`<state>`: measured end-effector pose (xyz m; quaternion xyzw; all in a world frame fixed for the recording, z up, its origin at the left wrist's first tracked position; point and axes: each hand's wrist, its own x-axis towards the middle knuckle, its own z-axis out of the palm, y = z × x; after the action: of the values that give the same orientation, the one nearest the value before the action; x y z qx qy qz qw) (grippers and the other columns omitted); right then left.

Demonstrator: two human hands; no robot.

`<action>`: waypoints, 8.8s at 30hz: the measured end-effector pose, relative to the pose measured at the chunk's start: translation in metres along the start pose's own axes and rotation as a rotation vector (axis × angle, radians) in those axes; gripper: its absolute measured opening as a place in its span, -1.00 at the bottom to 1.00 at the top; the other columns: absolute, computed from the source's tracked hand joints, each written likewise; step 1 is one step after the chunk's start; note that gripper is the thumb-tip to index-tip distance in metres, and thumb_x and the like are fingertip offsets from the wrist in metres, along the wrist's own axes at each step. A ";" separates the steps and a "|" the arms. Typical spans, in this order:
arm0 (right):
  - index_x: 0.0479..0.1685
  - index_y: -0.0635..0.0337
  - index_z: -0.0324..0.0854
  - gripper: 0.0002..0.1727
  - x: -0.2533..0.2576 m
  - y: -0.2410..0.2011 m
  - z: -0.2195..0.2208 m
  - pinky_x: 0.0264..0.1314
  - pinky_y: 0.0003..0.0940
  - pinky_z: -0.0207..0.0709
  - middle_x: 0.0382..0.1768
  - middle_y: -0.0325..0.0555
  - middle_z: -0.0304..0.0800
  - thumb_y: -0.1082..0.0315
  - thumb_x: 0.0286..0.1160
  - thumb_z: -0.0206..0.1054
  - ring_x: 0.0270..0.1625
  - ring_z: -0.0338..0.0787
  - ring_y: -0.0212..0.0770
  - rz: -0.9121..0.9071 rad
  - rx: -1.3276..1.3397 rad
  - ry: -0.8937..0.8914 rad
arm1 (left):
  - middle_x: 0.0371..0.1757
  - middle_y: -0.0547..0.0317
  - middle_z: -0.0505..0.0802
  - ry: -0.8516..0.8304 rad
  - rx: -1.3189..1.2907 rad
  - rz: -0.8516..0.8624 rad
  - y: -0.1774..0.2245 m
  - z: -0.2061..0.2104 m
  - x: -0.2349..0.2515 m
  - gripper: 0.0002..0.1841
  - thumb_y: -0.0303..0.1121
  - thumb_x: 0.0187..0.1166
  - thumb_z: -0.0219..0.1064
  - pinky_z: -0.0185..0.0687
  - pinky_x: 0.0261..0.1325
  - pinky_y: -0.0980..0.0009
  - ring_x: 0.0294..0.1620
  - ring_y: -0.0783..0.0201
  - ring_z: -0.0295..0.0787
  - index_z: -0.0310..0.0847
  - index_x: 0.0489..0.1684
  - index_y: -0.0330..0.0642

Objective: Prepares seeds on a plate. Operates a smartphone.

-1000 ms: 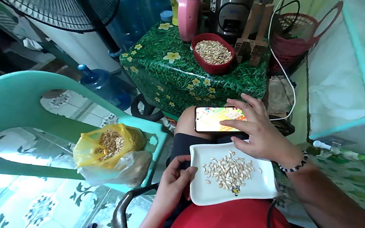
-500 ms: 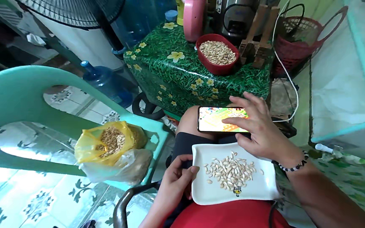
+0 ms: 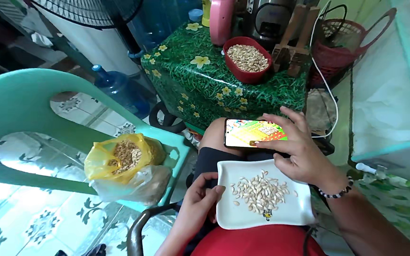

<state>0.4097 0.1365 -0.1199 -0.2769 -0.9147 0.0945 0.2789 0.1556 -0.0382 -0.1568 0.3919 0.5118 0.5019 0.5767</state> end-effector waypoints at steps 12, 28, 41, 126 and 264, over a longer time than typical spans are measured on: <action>-0.04 -0.32 0.93 -0.62 0.018 -0.010 0.010 0.73 0.63 -0.33 0.71 -0.06 0.40 0.21 0.38 0.18 0.88 -0.03 0.29 0.003 -0.037 -0.054 | -0.47 0.13 0.80 -0.001 -0.013 0.001 0.000 0.000 0.000 -0.69 -0.40 0.71 0.24 0.63 -0.67 0.51 -0.68 0.39 0.68 0.49 0.36 -0.15; 0.14 -0.38 0.88 -0.55 0.045 -0.014 0.016 0.69 0.69 -0.34 0.74 -0.04 0.34 0.18 0.33 0.20 0.87 -0.04 0.34 -0.012 -0.076 -0.108 | -0.47 0.14 0.81 -0.001 -0.004 0.012 -0.002 0.000 0.000 -0.69 -0.38 0.71 0.24 0.63 -0.66 0.51 -0.68 0.39 0.69 0.50 0.36 -0.16; -0.04 -0.31 0.94 -0.61 0.022 -0.007 0.004 0.70 0.68 -0.32 0.66 -0.05 0.47 0.20 0.40 0.16 0.86 0.01 0.32 -0.004 -0.090 -0.056 | -0.47 0.13 0.81 -0.008 -0.025 0.002 -0.001 0.000 0.000 -0.69 -0.39 0.71 0.25 0.64 -0.65 0.52 -0.67 0.39 0.70 0.48 0.37 -0.16; 0.10 -0.26 0.89 -0.55 0.018 -0.003 -0.017 0.67 0.68 -0.23 0.66 -0.03 0.46 0.24 0.36 0.14 0.84 0.05 0.31 0.028 0.027 -0.021 | -0.45 0.14 0.81 -0.001 0.001 -0.004 0.000 0.000 0.001 -0.68 -0.38 0.70 0.26 0.63 -0.66 0.52 -0.67 0.39 0.69 0.50 0.37 -0.15; 0.31 -0.18 0.78 -0.46 -0.006 0.017 0.000 0.73 0.58 -0.33 0.72 -0.03 0.34 0.23 0.34 0.10 0.88 -0.08 0.29 0.274 -0.080 0.151 | -0.46 0.11 0.82 0.002 0.015 0.023 -0.003 0.000 0.001 -0.70 -0.39 0.71 0.23 0.63 -0.67 0.52 -0.68 0.39 0.69 0.51 0.35 -0.16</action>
<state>0.4217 0.1474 -0.1285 -0.4164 -0.8477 0.0743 0.3203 0.1566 -0.0374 -0.1603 0.4017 0.5116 0.5051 0.5673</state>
